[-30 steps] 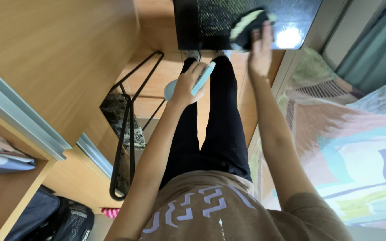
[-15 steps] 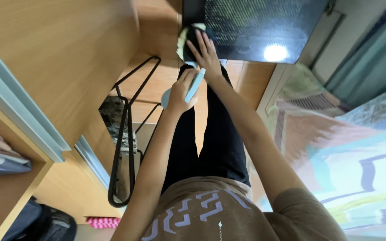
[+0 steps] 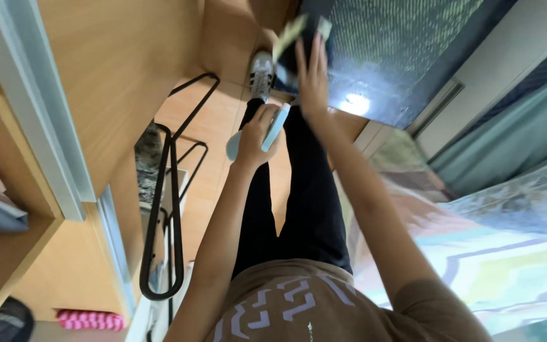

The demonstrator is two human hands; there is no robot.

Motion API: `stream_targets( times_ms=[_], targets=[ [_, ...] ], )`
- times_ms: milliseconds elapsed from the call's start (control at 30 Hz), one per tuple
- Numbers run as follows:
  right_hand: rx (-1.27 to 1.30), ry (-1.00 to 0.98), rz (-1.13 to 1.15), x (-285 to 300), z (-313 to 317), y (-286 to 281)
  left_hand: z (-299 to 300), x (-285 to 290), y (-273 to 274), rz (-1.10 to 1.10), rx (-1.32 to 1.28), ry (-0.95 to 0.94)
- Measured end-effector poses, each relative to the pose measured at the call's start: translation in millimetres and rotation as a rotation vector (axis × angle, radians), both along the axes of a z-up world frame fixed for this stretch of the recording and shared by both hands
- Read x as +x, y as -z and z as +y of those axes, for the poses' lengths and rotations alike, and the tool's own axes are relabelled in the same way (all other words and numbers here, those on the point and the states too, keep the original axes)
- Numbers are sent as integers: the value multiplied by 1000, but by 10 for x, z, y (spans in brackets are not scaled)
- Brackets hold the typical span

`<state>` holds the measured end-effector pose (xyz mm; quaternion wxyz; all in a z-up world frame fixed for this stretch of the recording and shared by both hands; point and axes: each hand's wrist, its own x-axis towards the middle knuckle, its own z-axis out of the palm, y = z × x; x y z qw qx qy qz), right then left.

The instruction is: The person cleans the interior shelves of a wooden closet by first removing a green handbag and a black backpack. They spray a cleaning solution onto the shelves and wipe them with a cloth. After cleaning, the person places the backpack and a small striped pouch back onto the shelves and closes the closet doors.

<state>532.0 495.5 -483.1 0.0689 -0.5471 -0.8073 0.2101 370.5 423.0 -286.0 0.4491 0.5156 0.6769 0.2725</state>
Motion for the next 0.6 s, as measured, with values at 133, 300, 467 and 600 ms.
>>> stream_targets(
  times_ms=[133, 300, 467, 600],
  targets=[
    [18, -133, -72, 63, -126, -234, 119, 10, 18, -55, 54, -8],
    [321, -235, -437, -101, 476, -120, 217, 69, 89, -49, 102, -51],
    [363, -191, -489, -112, 1583, 182, 277, 16, 66, -36, 59, -28],
    [11, -182, -473, -4, 2243, 220, 238, -18, 73, -52, 109, -29]
  ],
)
